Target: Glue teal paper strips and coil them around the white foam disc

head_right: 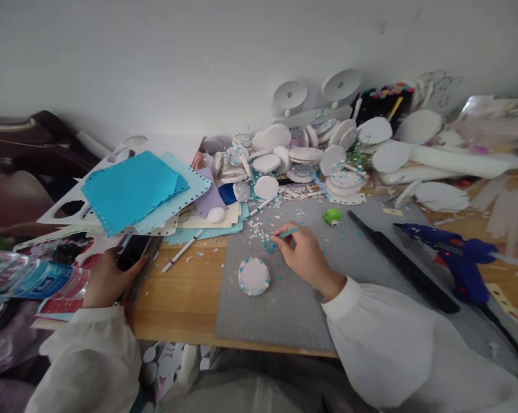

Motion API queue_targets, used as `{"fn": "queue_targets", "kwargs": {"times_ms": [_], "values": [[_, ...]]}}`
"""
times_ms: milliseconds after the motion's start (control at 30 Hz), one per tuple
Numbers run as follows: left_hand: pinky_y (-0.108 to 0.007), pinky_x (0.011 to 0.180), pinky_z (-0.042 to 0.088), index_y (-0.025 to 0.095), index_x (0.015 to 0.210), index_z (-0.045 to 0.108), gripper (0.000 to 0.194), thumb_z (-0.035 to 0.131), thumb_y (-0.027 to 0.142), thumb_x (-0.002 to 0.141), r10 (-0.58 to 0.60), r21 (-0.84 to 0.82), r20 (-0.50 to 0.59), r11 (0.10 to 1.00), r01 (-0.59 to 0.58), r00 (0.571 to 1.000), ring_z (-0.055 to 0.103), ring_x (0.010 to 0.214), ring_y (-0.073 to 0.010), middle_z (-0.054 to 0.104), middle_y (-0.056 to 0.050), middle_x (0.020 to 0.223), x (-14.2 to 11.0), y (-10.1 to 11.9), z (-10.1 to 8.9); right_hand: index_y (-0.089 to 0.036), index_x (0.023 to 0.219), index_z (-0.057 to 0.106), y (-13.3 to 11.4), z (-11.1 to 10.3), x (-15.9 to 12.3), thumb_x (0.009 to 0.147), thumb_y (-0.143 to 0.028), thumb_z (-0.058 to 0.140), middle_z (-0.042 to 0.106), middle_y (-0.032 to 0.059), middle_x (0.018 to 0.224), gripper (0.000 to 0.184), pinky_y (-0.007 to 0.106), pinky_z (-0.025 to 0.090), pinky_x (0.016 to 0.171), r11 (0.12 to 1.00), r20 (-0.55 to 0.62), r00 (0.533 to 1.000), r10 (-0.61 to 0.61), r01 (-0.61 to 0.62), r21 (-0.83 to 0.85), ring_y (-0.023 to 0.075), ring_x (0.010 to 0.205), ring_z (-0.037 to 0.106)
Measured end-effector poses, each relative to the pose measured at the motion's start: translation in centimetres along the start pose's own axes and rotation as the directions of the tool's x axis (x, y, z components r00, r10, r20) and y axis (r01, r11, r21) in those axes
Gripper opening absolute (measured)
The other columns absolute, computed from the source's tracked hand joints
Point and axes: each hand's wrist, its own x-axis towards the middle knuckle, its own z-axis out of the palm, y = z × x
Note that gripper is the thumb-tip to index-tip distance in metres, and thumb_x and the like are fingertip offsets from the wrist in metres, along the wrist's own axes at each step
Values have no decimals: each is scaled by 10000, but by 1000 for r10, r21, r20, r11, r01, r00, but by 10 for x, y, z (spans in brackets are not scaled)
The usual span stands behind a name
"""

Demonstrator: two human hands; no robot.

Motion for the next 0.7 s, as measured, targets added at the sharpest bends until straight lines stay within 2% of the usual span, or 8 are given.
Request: {"fn": "queue_targets", "kwargs": {"times_ms": [100,167,267,400,533,600,700], "values": [[-493,793,482,56,1235,441,816,534,667,702,30,72,10,997,-31,999,568,1040,-436,589,-273,1119,4,4,-3,-196,828,600,1,0,0,839,-293,591,670,42,791,98,330,454,692,1000,-1,1000,2,-2,5,178,685,608],[-497,799,483,72,1245,435,800,535,659,711,40,70,-37,997,-37,999,567,1047,-436,590,-270,1118,1,6,-5,-196,828,601,1,0,0,841,-302,590,667,38,779,108,322,453,677,1000,-2,1000,4,-4,8,172,668,600],[-508,811,484,74,1253,433,818,548,663,698,48,53,-107,998,-42,993,562,1061,-442,595,-269,1101,-6,11,-5,-197,829,603,1,0,1,846,-314,584,661,34,765,121,314,448,655,1000,-6,1000,11,-11,11,163,641,586],[-515,839,485,77,1282,413,890,591,682,654,53,22,-109,998,-51,993,551,1097,-436,575,-259,1154,-12,20,0,-198,832,602,2,0,1,846,-319,585,656,31,761,122,310,446,649,1000,-2,1000,15,-15,20,162,647,584],[-529,891,464,67,1285,413,929,616,696,632,38,-37,-160,998,-44,986,529,1126,-436,562,-256,1170,-12,23,4,-200,832,599,3,0,2,848,-314,584,656,33,772,116,311,447,651,999,13,1000,19,-20,27,163,657,584],[-527,882,467,80,1244,447,821,574,675,692,19,-142,-178,989,-44,984,566,1067,-412,600,-215,1092,-12,19,4,-199,832,598,3,0,1,847,-314,586,657,36,783,117,313,446,657,999,19,1000,25,-25,25,167,672,587],[-471,900,472,126,1182,461,560,374,579,864,1,-277,-210,959,-61,978,585,1047,-326,606,-142,1075,-16,3,3,-199,838,593,3,1,1,848,-313,588,653,38,794,115,320,446,670,999,10,1000,27,-27,20,174,694,587]]}}
